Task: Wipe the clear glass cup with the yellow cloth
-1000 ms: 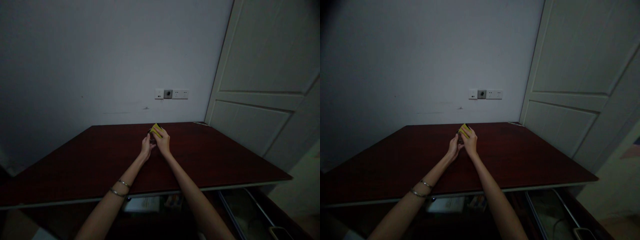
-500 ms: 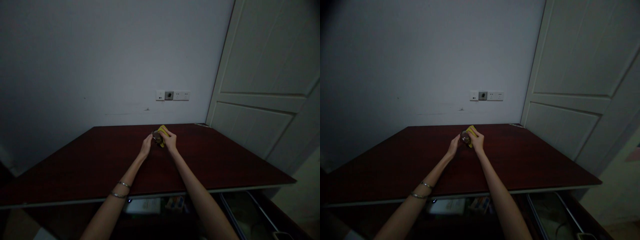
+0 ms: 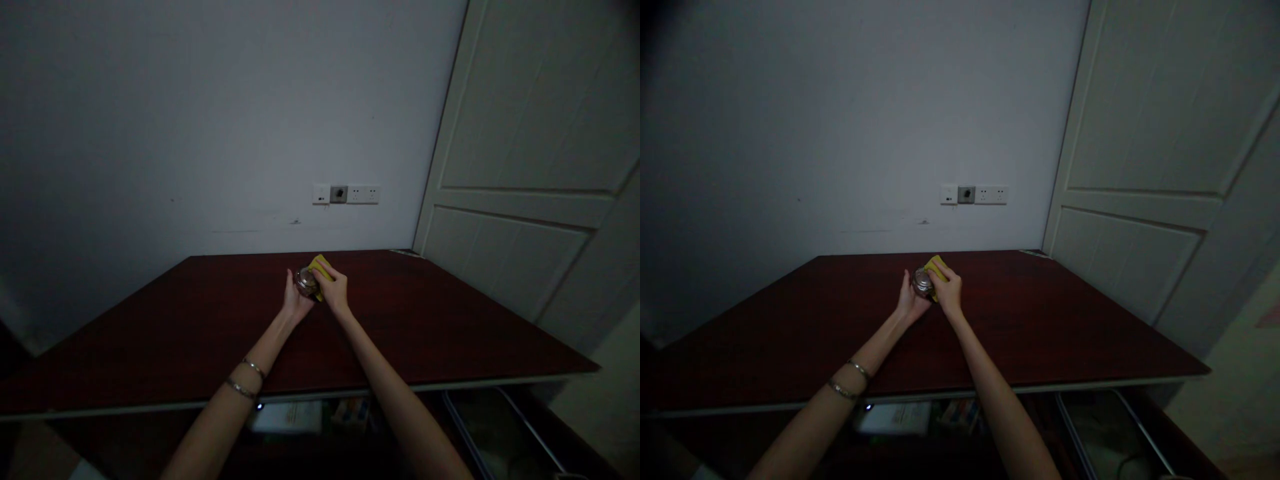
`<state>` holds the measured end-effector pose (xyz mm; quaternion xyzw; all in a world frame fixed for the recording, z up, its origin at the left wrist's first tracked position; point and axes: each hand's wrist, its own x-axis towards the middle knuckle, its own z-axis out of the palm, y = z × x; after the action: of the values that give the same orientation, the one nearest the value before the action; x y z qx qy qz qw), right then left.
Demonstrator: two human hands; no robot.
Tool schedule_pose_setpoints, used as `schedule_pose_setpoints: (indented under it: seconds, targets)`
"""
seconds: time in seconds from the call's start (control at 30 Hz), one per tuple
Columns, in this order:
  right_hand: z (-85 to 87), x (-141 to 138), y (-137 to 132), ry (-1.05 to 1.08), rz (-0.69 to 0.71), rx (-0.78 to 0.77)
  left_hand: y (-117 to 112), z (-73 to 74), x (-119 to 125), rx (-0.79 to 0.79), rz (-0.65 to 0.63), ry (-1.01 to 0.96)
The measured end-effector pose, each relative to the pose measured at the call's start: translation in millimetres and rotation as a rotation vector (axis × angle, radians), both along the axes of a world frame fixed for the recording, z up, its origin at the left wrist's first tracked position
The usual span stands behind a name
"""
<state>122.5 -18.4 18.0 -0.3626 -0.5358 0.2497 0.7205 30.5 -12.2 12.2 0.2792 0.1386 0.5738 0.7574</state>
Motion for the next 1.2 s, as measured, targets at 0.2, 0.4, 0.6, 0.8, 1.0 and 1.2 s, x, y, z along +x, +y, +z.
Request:
schedule_pose_setpoints:
  seconds: [0.2, 0.4, 0.6, 0.8, 1.0, 1.2]
  targets:
    - [-1.1, 3.6, -8.1, -0.437, -0.127, 0.134, 1.0, -0.6, -2.1, -0.126, -0.027, -0.034]
    - [3.3, 10.9, -8.8, -0.713, -0.218, 0.16, 5.2, -1.7, -1.6, -0.155, 0.032, -0.029]
    - [19.8, 17.1, -22.3, -0.993, -0.253, 0.214, 11.5, -3.4, -3.0, -0.179, 0.113, -0.033]
    - [28.5, 24.8, -36.8, -1.201, -0.268, 0.212, 17.2, -6.5, -3.5, -0.183, 0.154, -0.04]
    - [41.5, 41.2, -35.1, -1.379, -0.112, 0.27, 18.4, -7.4, -1.4, -0.168, 0.099, -0.04]
    - [55.5, 44.7, -26.9, -1.528, -0.07, 0.338, 20.5, -11.6, -3.8, -0.192, 0.063, -0.017]
